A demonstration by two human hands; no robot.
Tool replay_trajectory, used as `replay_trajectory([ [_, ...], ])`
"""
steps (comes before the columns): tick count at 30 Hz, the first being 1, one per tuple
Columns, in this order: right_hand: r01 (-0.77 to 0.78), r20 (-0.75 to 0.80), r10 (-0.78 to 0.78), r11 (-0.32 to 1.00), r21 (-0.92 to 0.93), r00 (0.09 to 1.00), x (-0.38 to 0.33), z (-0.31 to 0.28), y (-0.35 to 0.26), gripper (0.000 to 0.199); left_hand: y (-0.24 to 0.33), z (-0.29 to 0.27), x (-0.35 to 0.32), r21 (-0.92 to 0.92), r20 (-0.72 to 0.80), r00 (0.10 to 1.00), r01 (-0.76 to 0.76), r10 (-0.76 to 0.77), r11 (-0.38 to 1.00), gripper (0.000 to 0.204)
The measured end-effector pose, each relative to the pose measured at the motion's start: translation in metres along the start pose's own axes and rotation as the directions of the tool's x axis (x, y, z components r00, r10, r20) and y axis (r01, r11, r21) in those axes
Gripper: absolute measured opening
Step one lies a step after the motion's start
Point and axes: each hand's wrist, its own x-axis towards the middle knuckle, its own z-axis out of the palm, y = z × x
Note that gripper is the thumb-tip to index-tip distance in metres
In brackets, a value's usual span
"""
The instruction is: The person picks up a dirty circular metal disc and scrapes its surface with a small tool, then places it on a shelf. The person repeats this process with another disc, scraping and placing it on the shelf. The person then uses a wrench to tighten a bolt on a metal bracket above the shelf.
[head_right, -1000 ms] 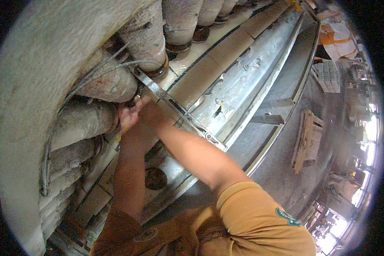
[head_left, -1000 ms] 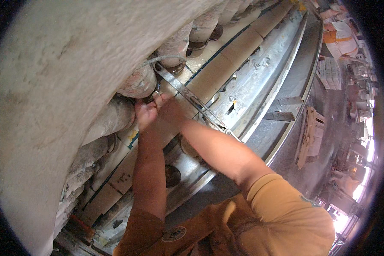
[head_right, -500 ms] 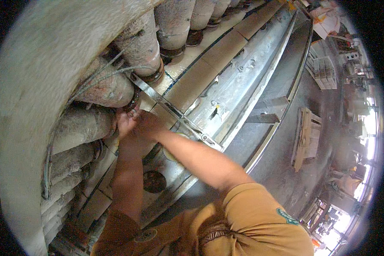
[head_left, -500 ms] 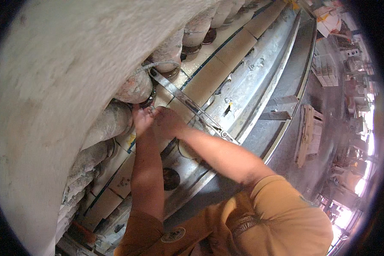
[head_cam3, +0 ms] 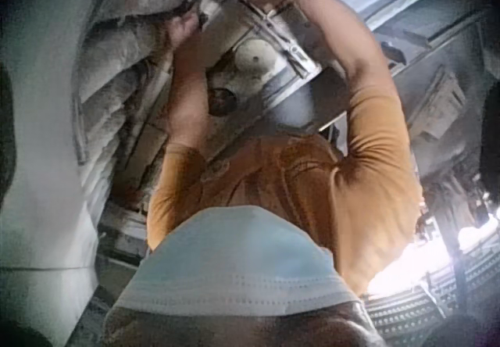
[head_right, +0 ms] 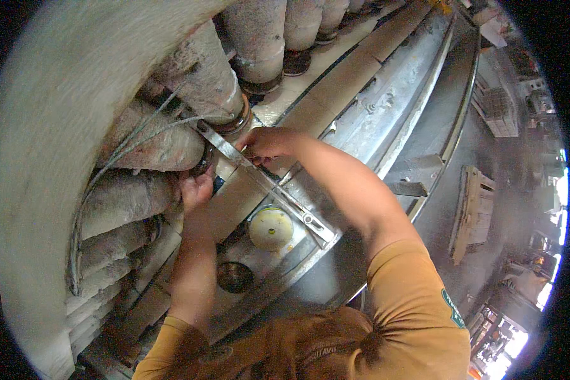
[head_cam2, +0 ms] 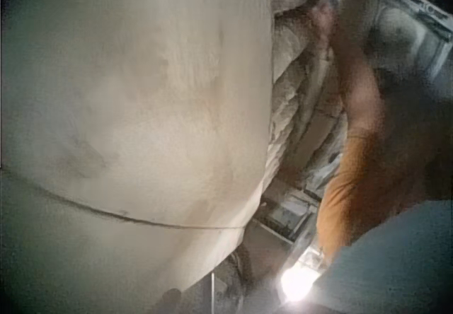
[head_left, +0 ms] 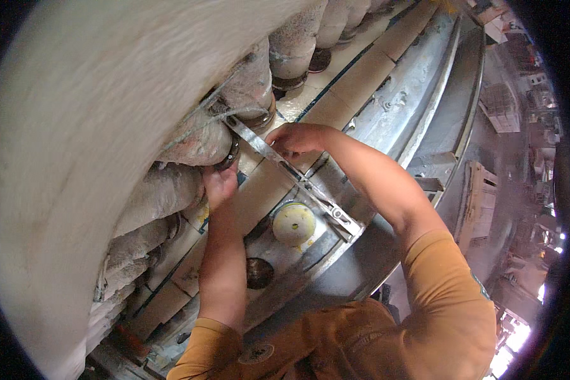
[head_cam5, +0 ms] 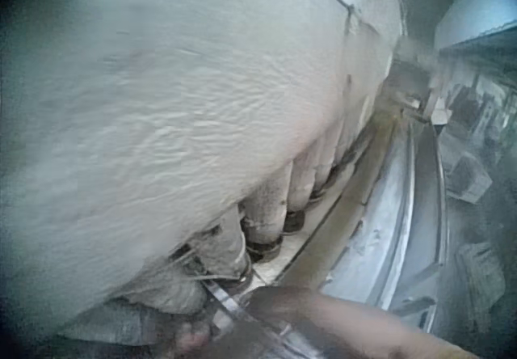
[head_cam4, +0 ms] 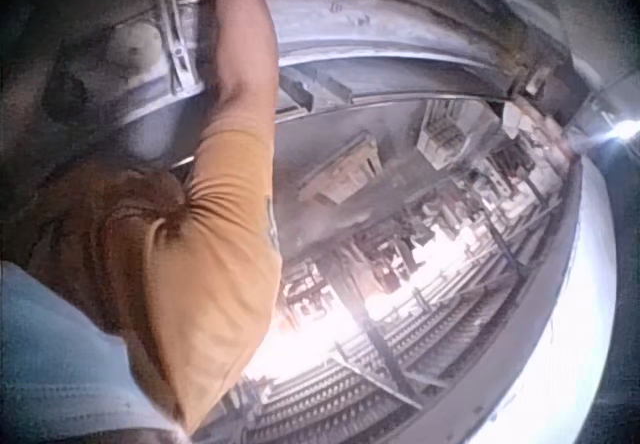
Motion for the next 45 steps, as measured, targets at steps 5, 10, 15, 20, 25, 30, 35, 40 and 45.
replay_trajectory([
  [5, -0.069, 0.095, 0.068, 0.998, 0.006, 0.993, 0.027, 0.008, -0.006, 0.018, 0.01, -0.008, -0.001, 0.034, -0.065, 0.997, 0.034, -0.032, 0.999, 0.05],
  [10, 0.083, 0.143, -0.107, 0.982, 0.169, 0.984, 0.04, 0.0, 0.0, 0.023, 0.007, -0.004, -0.001, 0.085, -0.04, 0.999, -0.007, 0.011, 0.996, 0.043],
  [15, 0.108, 0.015, -0.107, 0.994, -0.017, 0.994, 0.049, 0.003, 0.003, 0.021, 0.007, -0.007, -0.001, 0.126, -0.111, 0.994, 0.004, 0.01, 0.992, 0.037],
  [20, 0.058, 0.061, -0.059, 0.998, 0.023, 0.996, 0.052, -0.004, -0.006, 0.019, 0.016, -0.02, 0.001, 0.131, -0.117, 0.993, 0.031, -0.016, 0.991, 0.037],
  [25, 0.029, 0.094, -0.05, 0.977, 0.212, 0.994, 0.061, -0.01, 0.001, 0.023, 0.008, -0.009, -0.003, 0.143, -0.134, 0.991, -0.01, 0.029, 0.99, 0.036],
  [30, -0.037, 0.176, 0.007, 0.985, 0.17, 0.984, 0.072, 0.001, 0.006, 0.025, 0.009, -0.014, -0.006, 0.243, -0.126, 0.988, -0.054, 0.087, 0.969, 0.038],
  [35, -0.124, 0.424, -0.165, 0.809, 0.574, 0.89, 0.078, 0.032, 0.031, 0.026, 0.01, -0.015, -0.002, 0.267, -0.165, 0.986, 0.053, -0.009, 0.962, 0.042],
  [40, -0.103, 0.426, -0.189, 0.812, 0.574, 0.885, 0.073, 0.063, 0.015, 0.025, 0.032, -0.043, -0.008, 0.377, 0.076, 0.98, 0.142, -0.183, 0.915, 0.043],
  [45, -0.106, 0.371, -0.062, 0.903, 0.416, 0.927, 0.069, 0.066, 0.024, 0.023, 0.009, -0.007, -0.019, 0.302, 0.085, 0.996, -0.025, -0.001, 0.953, 0.047],
])
